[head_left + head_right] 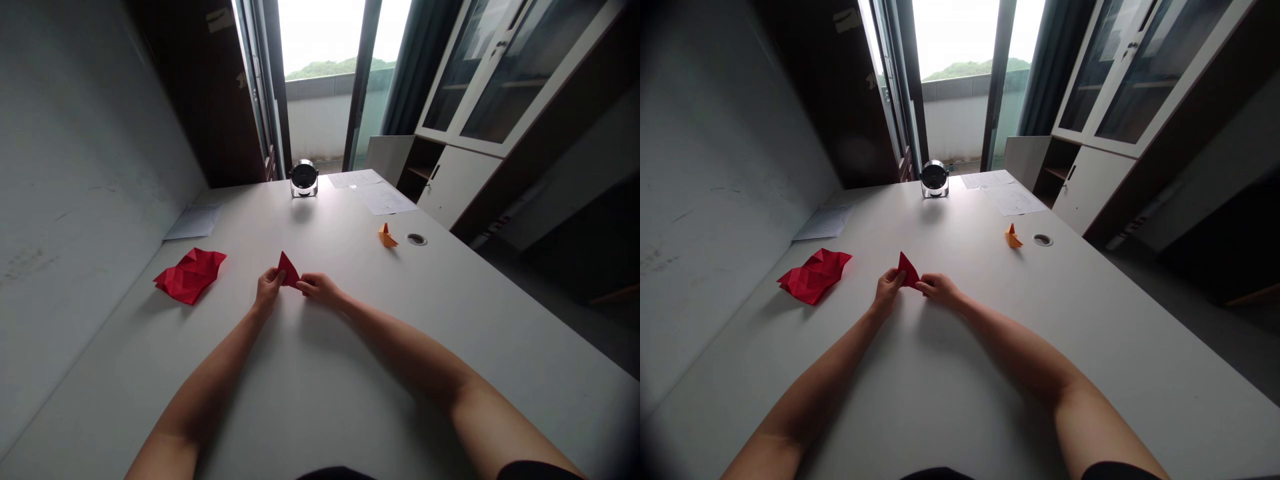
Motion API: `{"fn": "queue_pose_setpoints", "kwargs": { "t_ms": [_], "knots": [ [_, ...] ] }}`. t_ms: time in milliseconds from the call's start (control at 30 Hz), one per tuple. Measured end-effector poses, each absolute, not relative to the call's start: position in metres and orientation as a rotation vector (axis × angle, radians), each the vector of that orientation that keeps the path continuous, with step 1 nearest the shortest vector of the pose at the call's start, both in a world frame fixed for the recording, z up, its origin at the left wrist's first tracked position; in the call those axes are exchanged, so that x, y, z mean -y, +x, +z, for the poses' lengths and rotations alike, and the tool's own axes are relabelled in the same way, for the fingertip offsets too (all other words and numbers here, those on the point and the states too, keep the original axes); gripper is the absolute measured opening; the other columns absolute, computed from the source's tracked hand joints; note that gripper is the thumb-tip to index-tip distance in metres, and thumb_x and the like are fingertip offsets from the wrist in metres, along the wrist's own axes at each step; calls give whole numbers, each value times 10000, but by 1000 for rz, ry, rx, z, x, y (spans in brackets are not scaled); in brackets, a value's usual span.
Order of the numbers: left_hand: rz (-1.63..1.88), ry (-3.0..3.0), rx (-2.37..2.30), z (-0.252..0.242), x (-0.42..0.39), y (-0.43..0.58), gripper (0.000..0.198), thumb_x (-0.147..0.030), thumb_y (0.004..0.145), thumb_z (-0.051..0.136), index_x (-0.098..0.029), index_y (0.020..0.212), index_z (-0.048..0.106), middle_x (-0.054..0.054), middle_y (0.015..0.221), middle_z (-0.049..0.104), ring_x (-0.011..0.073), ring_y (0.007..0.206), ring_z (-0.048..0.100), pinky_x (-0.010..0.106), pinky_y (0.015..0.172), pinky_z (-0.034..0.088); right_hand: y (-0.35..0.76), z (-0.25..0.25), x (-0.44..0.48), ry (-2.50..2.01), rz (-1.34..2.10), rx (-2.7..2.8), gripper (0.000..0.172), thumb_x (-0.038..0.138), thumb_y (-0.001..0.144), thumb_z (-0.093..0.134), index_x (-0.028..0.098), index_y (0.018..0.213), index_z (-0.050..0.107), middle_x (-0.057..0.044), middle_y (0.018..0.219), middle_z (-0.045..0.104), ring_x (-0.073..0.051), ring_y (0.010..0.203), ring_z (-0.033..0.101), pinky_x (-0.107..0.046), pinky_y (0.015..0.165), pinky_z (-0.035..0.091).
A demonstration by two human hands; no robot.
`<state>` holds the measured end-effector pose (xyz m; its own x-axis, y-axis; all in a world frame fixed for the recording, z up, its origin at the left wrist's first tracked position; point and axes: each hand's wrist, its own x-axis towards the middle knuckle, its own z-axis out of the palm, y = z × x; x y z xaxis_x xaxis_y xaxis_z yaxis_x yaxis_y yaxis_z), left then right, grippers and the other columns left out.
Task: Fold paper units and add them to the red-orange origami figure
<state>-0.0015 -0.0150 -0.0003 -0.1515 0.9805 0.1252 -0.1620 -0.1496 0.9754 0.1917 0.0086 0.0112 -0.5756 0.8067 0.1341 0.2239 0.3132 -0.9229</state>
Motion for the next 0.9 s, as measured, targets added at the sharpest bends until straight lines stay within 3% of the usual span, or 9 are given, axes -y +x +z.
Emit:
{"fn": "queue_pose_setpoints", "kwargs": {
  "t_ms": [633,900],
  "knots": [
    [1373,1146,-1025,-2,15,-2,301,-439,788,766,-154,860,701,42,834,705,155,756,619,277,746,492,189,8,-10,-964,1158,1954,430,546,914,507,183,692,568,24,603,539,-112,567,435,-239,540,310],
    [1328,1209,-1003,-5,14,-2,295,-431,789,764,-147,835,699,30,798,702,145,726,607,255,708,472,189,6,-12,-960,1201,1905,400,530,899,520,175,728,586,13,638,570,-115,582,460,-236,557,335]
  ]
}}
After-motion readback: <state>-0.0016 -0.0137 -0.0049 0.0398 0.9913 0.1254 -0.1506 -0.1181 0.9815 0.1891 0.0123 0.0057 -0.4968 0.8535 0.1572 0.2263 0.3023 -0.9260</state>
